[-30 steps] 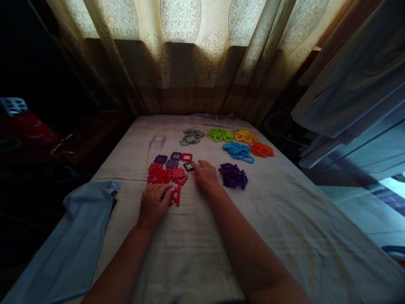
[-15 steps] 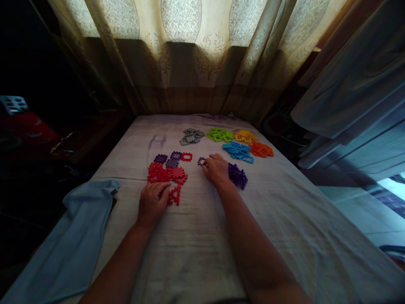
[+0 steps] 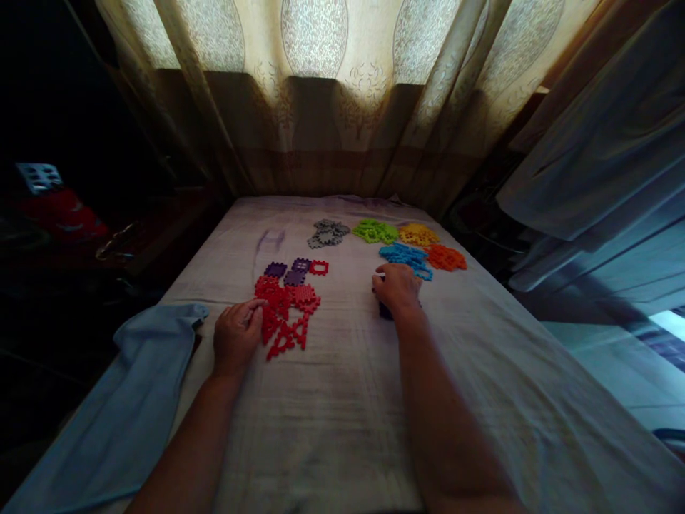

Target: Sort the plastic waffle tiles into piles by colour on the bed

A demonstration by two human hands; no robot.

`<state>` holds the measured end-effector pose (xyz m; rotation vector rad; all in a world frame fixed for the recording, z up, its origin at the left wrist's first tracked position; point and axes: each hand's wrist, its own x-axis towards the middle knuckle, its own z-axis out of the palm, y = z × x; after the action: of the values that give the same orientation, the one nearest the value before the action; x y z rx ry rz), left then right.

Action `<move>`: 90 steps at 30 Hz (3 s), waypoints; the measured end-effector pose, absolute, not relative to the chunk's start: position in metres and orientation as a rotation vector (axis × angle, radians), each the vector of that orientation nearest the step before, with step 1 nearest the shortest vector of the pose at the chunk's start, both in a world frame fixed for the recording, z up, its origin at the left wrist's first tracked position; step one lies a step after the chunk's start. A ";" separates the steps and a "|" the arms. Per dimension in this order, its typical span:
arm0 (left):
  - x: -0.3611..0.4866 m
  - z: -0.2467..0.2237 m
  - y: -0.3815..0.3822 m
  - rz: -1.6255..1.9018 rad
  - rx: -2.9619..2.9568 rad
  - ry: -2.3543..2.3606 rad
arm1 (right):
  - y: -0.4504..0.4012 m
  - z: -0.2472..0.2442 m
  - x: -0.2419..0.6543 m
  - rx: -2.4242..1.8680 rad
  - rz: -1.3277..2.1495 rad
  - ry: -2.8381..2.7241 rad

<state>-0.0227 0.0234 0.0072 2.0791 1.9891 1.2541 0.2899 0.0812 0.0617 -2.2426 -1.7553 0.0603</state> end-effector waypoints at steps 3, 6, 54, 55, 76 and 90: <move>-0.031 0.005 0.027 1.272 1.954 2.080 | 0.080 0.062 0.257 -2.038 0.113 -1.938; -0.034 0.002 0.030 1.300 1.826 2.140 | 0.082 0.059 0.217 -1.928 0.213 -2.103; -0.035 -0.007 0.034 1.344 1.657 2.088 | 0.098 0.088 0.266 -2.138 0.068 -2.139; -0.035 -0.007 0.034 1.343 1.657 2.087 | 0.107 0.085 0.251 -2.060 0.077 -2.205; -0.036 -0.006 0.036 1.323 1.645 2.068 | 0.154 0.053 0.182 -1.798 0.082 -2.325; -0.035 -0.007 0.038 1.364 1.623 2.067 | 0.063 0.071 0.312 -2.094 -0.075 -2.288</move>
<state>-0.0350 0.0378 -0.0074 1.6232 2.0670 1.3637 0.3121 0.0629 0.0707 -2.0945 -2.2878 -0.0754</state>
